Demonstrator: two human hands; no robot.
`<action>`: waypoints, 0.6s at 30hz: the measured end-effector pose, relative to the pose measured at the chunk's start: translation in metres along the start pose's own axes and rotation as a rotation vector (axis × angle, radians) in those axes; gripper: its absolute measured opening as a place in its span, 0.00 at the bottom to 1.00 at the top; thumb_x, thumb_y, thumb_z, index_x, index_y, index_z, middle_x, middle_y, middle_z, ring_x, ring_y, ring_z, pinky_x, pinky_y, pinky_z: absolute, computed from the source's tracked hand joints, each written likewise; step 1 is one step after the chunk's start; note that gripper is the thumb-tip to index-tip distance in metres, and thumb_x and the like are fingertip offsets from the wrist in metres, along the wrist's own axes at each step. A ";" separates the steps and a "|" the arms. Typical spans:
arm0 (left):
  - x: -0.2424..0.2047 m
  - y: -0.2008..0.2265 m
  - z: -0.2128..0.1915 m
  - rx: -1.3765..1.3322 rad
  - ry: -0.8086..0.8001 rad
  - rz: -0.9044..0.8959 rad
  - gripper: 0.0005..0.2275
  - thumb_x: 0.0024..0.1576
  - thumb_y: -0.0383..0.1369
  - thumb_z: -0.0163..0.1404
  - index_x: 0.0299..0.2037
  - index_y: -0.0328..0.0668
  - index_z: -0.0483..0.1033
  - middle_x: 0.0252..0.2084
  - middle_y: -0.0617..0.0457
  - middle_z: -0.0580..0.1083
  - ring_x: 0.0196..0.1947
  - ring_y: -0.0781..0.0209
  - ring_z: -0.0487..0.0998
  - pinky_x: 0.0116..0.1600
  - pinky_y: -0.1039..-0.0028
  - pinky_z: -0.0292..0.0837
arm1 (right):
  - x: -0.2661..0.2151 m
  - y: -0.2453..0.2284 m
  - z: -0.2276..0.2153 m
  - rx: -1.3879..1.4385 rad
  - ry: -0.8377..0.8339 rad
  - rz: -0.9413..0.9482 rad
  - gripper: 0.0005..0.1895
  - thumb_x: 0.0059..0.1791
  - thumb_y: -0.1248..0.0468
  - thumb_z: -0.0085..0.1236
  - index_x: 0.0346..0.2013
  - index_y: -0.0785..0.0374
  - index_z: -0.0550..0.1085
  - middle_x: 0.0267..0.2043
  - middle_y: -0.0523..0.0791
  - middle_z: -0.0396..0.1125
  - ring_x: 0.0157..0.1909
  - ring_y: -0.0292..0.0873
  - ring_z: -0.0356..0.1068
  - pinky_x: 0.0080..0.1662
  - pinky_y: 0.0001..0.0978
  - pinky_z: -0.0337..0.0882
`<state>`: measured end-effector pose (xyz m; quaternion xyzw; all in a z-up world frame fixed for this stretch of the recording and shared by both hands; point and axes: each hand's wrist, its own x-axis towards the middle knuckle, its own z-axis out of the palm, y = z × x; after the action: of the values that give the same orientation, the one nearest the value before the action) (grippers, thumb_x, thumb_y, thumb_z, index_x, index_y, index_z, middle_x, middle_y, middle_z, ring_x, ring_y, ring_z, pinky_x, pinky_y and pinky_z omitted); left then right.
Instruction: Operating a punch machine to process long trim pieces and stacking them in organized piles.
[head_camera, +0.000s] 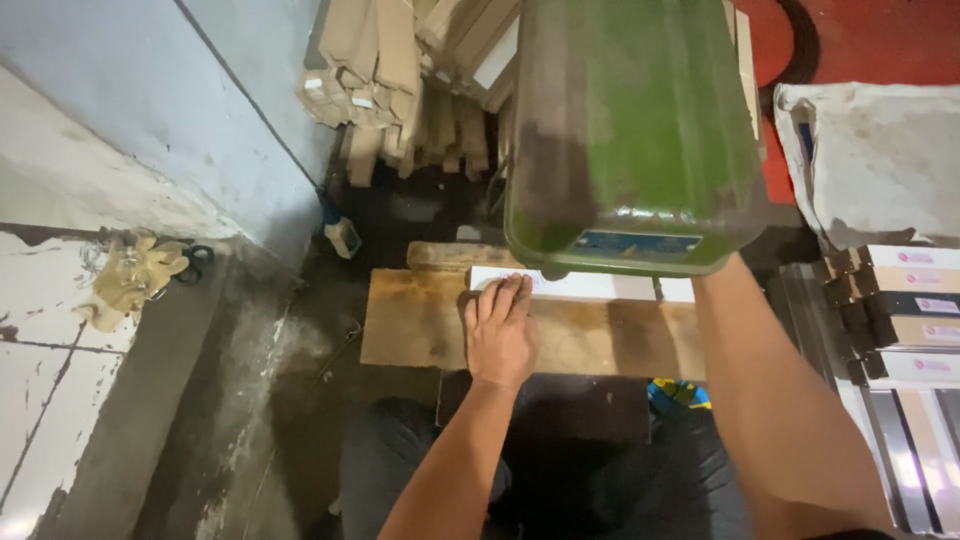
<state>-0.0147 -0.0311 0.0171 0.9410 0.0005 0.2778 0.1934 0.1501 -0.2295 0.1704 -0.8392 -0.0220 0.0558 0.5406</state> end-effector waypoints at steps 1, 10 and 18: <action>-0.001 0.001 0.000 0.015 -0.001 -0.002 0.20 0.59 0.32 0.43 0.62 0.49 0.74 0.60 0.57 0.72 0.65 0.57 0.66 0.62 0.60 0.57 | 0.000 -0.005 -0.003 0.096 0.001 -0.038 0.16 0.57 0.54 0.41 0.38 0.52 0.78 0.33 0.40 0.70 0.37 0.39 0.70 0.53 0.38 0.70; -0.002 0.000 0.002 0.029 -0.002 0.016 0.21 0.60 0.33 0.43 0.65 0.50 0.71 0.60 0.57 0.71 0.65 0.56 0.65 0.63 0.59 0.56 | -0.040 -0.036 -0.039 0.671 0.012 -0.252 0.14 0.62 0.58 0.35 0.47 0.48 0.73 0.39 0.34 0.63 0.41 0.28 0.62 0.60 0.27 0.66; -0.007 -0.001 0.010 0.067 0.006 0.036 0.21 0.60 0.33 0.43 0.66 0.48 0.70 0.61 0.57 0.69 0.66 0.56 0.63 0.64 0.59 0.55 | -0.113 -0.026 -0.032 0.170 0.190 -0.788 0.19 0.60 0.74 0.31 0.65 0.70 0.60 0.57 0.56 0.62 0.59 0.50 0.63 0.66 0.50 0.65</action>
<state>-0.0158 -0.0343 0.0054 0.9459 -0.0067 0.2839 0.1568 0.0427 -0.2588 0.2150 -0.7203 -0.2866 -0.2315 0.5878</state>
